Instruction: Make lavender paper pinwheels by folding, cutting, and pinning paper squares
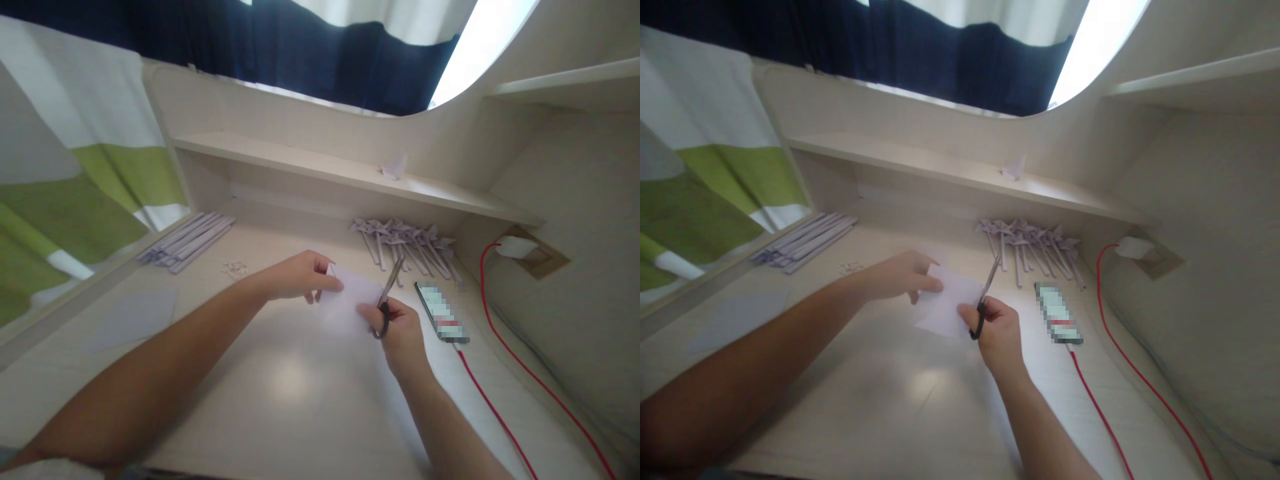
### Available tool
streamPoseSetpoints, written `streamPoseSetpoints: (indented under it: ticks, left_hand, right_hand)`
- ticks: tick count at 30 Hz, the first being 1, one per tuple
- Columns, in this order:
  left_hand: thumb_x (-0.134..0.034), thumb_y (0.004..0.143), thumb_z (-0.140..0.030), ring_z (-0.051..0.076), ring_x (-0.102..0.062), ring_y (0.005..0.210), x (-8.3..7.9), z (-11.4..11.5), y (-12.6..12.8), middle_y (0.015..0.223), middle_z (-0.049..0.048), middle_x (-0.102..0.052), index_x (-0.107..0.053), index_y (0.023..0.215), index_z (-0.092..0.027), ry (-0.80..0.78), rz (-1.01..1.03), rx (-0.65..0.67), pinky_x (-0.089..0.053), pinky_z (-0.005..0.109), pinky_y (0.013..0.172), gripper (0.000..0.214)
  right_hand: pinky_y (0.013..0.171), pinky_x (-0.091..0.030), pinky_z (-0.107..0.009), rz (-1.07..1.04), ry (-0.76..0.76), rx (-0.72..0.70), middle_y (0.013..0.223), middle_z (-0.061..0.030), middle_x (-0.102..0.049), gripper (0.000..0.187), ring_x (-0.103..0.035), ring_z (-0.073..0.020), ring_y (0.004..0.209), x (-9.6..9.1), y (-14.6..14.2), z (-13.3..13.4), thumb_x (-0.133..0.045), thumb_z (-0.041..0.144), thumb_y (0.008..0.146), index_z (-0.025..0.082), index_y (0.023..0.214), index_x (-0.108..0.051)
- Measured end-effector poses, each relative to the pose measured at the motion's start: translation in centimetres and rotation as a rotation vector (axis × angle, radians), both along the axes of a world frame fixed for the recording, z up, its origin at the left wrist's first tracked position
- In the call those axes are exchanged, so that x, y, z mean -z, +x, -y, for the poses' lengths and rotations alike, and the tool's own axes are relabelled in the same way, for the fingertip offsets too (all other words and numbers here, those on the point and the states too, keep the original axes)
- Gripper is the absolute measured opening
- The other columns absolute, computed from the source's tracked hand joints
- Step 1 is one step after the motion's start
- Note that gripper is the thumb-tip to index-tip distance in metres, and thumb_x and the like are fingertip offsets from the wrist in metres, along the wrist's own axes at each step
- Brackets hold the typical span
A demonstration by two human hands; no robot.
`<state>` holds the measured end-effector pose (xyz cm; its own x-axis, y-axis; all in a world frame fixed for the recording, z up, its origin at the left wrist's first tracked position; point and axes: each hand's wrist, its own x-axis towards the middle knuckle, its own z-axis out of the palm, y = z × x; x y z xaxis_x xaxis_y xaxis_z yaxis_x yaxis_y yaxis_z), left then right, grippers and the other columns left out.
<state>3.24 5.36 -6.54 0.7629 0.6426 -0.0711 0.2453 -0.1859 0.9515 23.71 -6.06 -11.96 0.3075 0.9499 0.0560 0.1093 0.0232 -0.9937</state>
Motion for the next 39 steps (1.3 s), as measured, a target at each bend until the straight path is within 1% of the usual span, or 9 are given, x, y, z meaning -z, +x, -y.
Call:
streamPoseSetpoints:
  ticks: [4,8,11,14,17,22,27,32,39]
  left_hand:
    - [-0.073,0.08,-0.046,0.017,-0.069,0.072,0.5,0.8,0.8,0.086,0.0068,-0.076,-0.078,0.097,-0.016,-0.012,-0.04,-0.001,-0.053,0.022,0.054,0.035]
    - [-0.073,0.079,-0.039,0.016,-0.067,0.066,0.7,1.4,1.5,0.073,0.0059,-0.072,-0.076,0.081,-0.012,0.003,-0.07,-0.011,-0.052,0.022,0.054,0.026]
    - [-0.071,0.08,-0.036,0.014,-0.064,0.062,0.4,1.4,1.6,0.07,0.004,-0.069,-0.073,0.077,-0.013,0.006,-0.008,-0.056,-0.052,0.022,0.053,0.024]
    - [-0.069,0.08,-0.036,0.014,-0.062,0.06,-0.3,1.2,1.0,0.068,0.0031,-0.067,-0.07,0.077,-0.013,0.013,0.059,-0.119,-0.05,0.022,0.051,0.023]
    - [-0.067,0.082,-0.035,0.013,-0.06,0.057,-1.6,0.8,-0.1,0.064,0.0019,-0.065,-0.069,0.078,-0.013,0.068,0.131,-0.223,-0.048,0.022,0.05,0.022]
    - [-0.066,0.087,-0.039,0.011,-0.055,0.052,-3.4,1.3,-1.7,0.059,0.0008,-0.063,-0.065,0.073,-0.014,0.163,0.265,-0.356,-0.042,0.022,0.05,0.028]
    - [-0.062,0.09,-0.036,0.013,-0.06,0.056,-4.1,2.5,-1.5,0.061,0.0012,-0.067,-0.067,0.074,-0.015,0.296,0.176,-0.426,-0.043,0.023,0.053,0.027]
    - [-0.06,0.093,-0.035,0.015,-0.066,0.061,-4.0,2.9,-1.1,0.067,0.0041,-0.073,-0.07,0.076,-0.015,0.285,0.11,-0.371,-0.048,0.024,0.058,0.028]
    - [-0.062,0.093,-0.035,0.015,-0.067,0.061,-3.7,2.8,-1.0,0.069,0.0052,-0.075,-0.071,0.079,-0.015,0.222,0.129,-0.315,-0.05,0.025,0.059,0.026]
  right_hand:
    - [0.053,-0.038,-0.027,-0.015,0.071,0.109,0.061,0.0006,-0.061,0.03,-0.049,-0.014,0.057,0.5,0.6,-0.2,-0.085,0.042,0.076,0.015,0.072,-0.071]
    - [0.056,-0.039,-0.028,-0.092,0.101,0.1,0.064,0.0007,-0.062,0.031,-0.051,-0.0148,0.06,1.0,0.8,-0.5,-0.084,0.043,0.078,0.016,0.072,-0.07]
    - [0.057,-0.038,-0.029,-0.164,0.11,0.059,0.062,0.0008,-0.061,0.032,-0.05,-0.0147,0.059,1.2,0.7,-0.7,-0.083,0.043,0.079,0.018,0.069,-0.066]
    - [0.06,-0.04,-0.029,-0.175,0.094,-0.026,0.062,0.0003,-0.061,0.032,-0.051,-0.0152,0.06,0.9,0.5,-0.7,-0.079,0.044,0.082,0.018,0.071,-0.065]
    - [0.063,-0.041,-0.03,-0.084,0.028,-0.17,0.065,-0.001,-0.061,0.031,-0.053,-0.0163,0.063,0.2,0.1,-0.5,-0.074,0.045,0.085,0.018,0.073,-0.066]
    - [0.058,-0.033,-0.028,0.088,-0.08,-0.415,0.067,0.0018,-0.052,0.028,-0.043,-0.0144,0.063,-0.9,-1.3,0.3,-0.075,0.041,0.08,0.019,0.072,-0.059]
    - [0.058,-0.031,-0.028,0.098,-0.1,-0.454,0.066,0.0026,-0.048,0.034,-0.04,-0.0141,0.063,-1.2,-2.1,0.7,-0.077,0.044,0.076,0.02,0.069,-0.055]
    - [0.057,-0.03,-0.028,0.112,-0.118,-0.448,0.062,0.0041,-0.045,0.035,-0.038,-0.0129,0.06,-1.3,-2.1,0.9,-0.078,0.043,0.076,0.02,0.066,-0.053]
    - [0.054,-0.029,-0.027,0.098,-0.103,-0.408,0.06,0.0045,-0.044,0.033,-0.036,-0.012,0.058,-1.2,-2.1,0.9,-0.078,0.04,0.074,0.02,0.064,-0.053]
